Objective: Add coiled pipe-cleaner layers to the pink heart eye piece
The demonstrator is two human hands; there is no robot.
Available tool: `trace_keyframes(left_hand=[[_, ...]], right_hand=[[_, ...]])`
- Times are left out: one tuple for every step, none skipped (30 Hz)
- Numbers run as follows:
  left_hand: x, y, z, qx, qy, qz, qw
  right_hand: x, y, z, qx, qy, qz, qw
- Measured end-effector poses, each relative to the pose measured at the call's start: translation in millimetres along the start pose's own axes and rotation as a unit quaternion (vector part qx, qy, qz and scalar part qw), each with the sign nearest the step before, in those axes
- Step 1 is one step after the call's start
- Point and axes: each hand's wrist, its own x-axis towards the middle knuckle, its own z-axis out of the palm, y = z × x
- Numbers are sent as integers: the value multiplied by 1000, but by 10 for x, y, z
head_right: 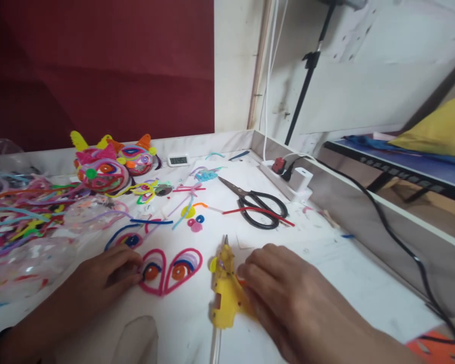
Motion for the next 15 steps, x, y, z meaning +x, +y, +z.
trace_keyframes(left_hand=[[7,-12,5,2,2,4,1000],[12,-19,9,4,4,8,1000],[13,-22,11,6,8,10,1000],[10,-20,11,9,13,11,1000],[4,-11,10,11,17,11,1000],[-6,2,6,12,19,9,1000],[-16,21,1,10,21,6,1000],[-26,43,-5,6,19,2,1000],[-35,65,-11,0,18,-2,1000],[-41,87,-16,-5,18,-6,1000],[-45,105,-20,-12,16,-6,1000],[-46,118,-24,-17,20,-4,1000],[-47,125,-26,-19,20,1,1000],[-48,127,-27,-19,21,6,1000],[-50,125,-27,-17,23,10,1000]], right_hand=[[-45,-46,26,-21,-23,-12,999],[-87,-76,59,-50,-38,-28,998],[-128,-92,96,-85,-43,-44,994],[-167,-97,139,-124,-39,-55,990],[-202,-94,185,-161,-33,-58,985],[-233,-85,234,-193,-25,-59,979],[-258,-75,282,-221,-11,-59,974],[-276,-65,326,-235,-12,-60,970],[-285,-58,364,-246,1,-66,967],[-285,-55,393,-253,10,-71,965],[-278,-54,414,-255,22,-76,964],[-266,-57,427,-253,36,-76,964],[-253,-60,435,-246,46,-73,965],[-242,-61,442,-236,56,-70,968],[-237,-60,449,-225,65,-67,970]])
